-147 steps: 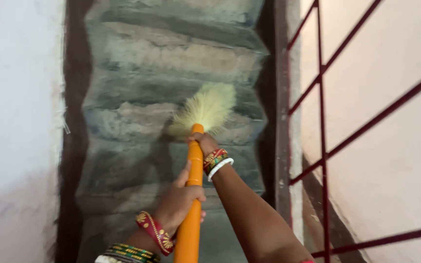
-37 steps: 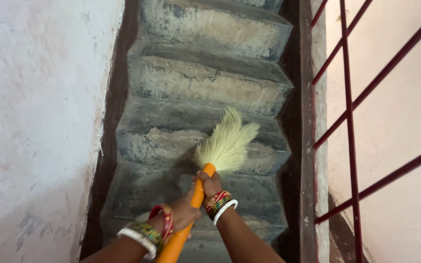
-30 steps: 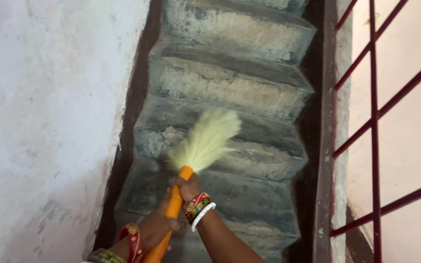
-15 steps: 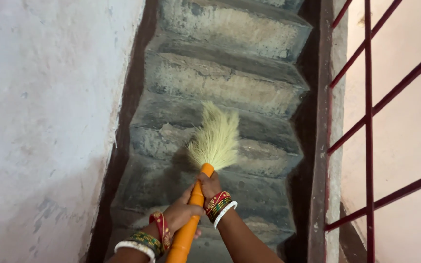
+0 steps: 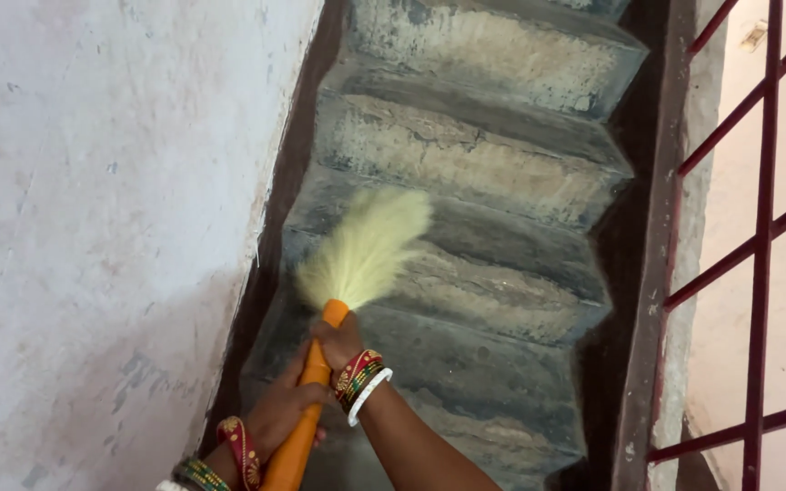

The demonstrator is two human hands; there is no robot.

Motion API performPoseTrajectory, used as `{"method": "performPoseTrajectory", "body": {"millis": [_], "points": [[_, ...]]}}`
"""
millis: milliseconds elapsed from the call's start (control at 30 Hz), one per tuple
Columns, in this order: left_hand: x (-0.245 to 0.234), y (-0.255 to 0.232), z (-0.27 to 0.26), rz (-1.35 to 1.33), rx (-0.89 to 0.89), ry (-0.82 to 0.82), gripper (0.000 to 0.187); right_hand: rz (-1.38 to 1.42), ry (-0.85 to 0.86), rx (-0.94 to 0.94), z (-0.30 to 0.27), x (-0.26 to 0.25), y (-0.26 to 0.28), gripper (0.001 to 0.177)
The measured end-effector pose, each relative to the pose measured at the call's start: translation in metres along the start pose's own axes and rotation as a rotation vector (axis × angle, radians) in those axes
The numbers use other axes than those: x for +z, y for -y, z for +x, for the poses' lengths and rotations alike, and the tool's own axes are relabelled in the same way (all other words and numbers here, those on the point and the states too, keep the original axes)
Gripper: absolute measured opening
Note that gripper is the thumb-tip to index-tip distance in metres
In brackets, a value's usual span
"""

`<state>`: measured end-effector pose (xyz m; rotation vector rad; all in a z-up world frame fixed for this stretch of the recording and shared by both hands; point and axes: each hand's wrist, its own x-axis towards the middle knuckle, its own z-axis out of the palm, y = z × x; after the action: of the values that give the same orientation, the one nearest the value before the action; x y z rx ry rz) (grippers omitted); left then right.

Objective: The person sweeps concrete stairs by hand using a hand broom, moving dirt down several steps.

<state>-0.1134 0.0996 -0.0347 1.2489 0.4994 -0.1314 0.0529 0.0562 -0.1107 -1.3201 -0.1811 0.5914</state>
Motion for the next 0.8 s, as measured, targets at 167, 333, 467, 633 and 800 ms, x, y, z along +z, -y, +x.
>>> {"method": "performPoseTrajectory", "body": {"millis": [167, 333, 467, 633, 800], "points": [[0.015, -0.002, 0.002, 0.049, -0.016, 0.001, 0.1, -0.067, -0.048, 0.009, -0.004, -0.014, 0.006, 0.032], [0.053, 0.009, 0.026, 0.062, -0.018, 0.116, 0.1, 0.018, -0.194, -0.03, -0.017, -0.073, 0.009, 0.033], [0.082, 0.011, 0.041, 0.129, -0.098, 0.179, 0.107, 0.045, -0.288, 0.008, -0.032, -0.108, 0.026, 0.034], [0.071, 0.011, 0.04, 0.116, -0.071, 0.182, 0.108, 0.069, -0.261, 0.003, -0.021, -0.102, 0.015, 0.033], [0.013, 0.01, 0.01, 0.049, -0.003, 0.091, 0.106, -0.014, -0.08, -0.086, 0.024, -0.041, -0.041, 0.04]]}}
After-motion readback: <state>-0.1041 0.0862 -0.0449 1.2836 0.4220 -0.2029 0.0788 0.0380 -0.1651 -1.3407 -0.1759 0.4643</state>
